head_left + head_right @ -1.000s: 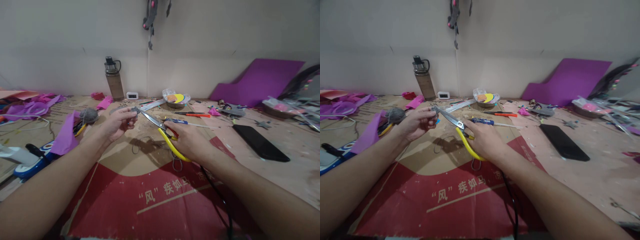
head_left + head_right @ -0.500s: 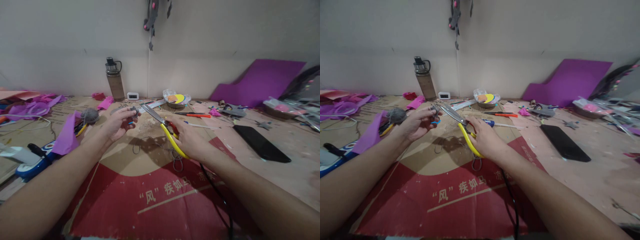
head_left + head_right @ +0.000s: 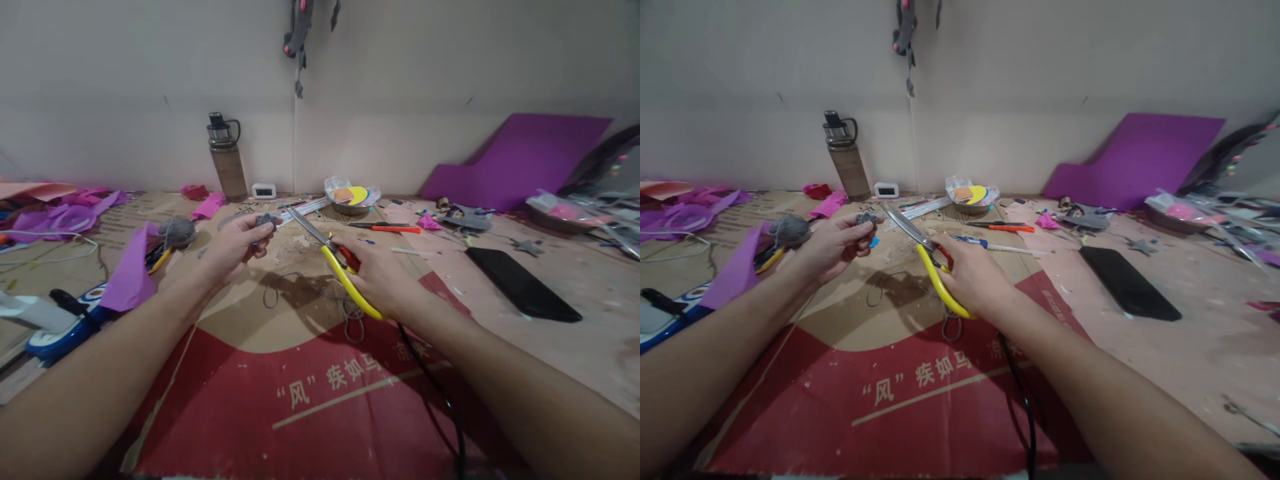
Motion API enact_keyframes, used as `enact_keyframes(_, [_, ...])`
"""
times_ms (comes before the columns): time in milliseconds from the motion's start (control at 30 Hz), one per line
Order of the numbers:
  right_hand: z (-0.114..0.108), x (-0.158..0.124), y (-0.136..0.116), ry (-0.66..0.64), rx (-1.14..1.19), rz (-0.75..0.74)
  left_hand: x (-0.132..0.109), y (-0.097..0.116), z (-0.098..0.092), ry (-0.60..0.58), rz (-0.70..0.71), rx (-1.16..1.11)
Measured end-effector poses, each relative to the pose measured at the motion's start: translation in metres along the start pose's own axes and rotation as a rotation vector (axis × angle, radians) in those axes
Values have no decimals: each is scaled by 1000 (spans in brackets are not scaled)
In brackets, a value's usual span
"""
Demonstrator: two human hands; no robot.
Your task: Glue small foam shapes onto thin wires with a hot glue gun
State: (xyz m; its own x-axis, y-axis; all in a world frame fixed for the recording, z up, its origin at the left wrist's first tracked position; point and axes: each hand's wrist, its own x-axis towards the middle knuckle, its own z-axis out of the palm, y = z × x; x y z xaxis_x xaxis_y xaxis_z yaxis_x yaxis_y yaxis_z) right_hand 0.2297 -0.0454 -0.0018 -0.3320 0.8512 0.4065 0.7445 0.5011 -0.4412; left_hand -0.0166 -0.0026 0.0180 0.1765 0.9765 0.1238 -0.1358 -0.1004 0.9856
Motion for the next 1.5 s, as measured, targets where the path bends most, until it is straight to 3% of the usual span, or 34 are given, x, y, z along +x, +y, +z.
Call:
enact_keyframes(133, [-3, 0, -6, -74, -12, 17, 1, -2, -3, -50, 17, 32])
enact_keyframes(400, [-3, 1, -7, -85, -15, -3, 4, -6, -13, -85, 120, 223])
enact_keyframes(633, [-3, 0, -7, -85, -46, -20, 9, -10, -21, -58, 178, 401])
enact_keyframes(1067, [-1, 0, -7, -63, -175, -19, 5, -4, -18, -22, 234, 644])
enact_keyframes(1500, [1, -2, -5, -57, -200, -33, 2, -1, -13, 1, 218, 630])
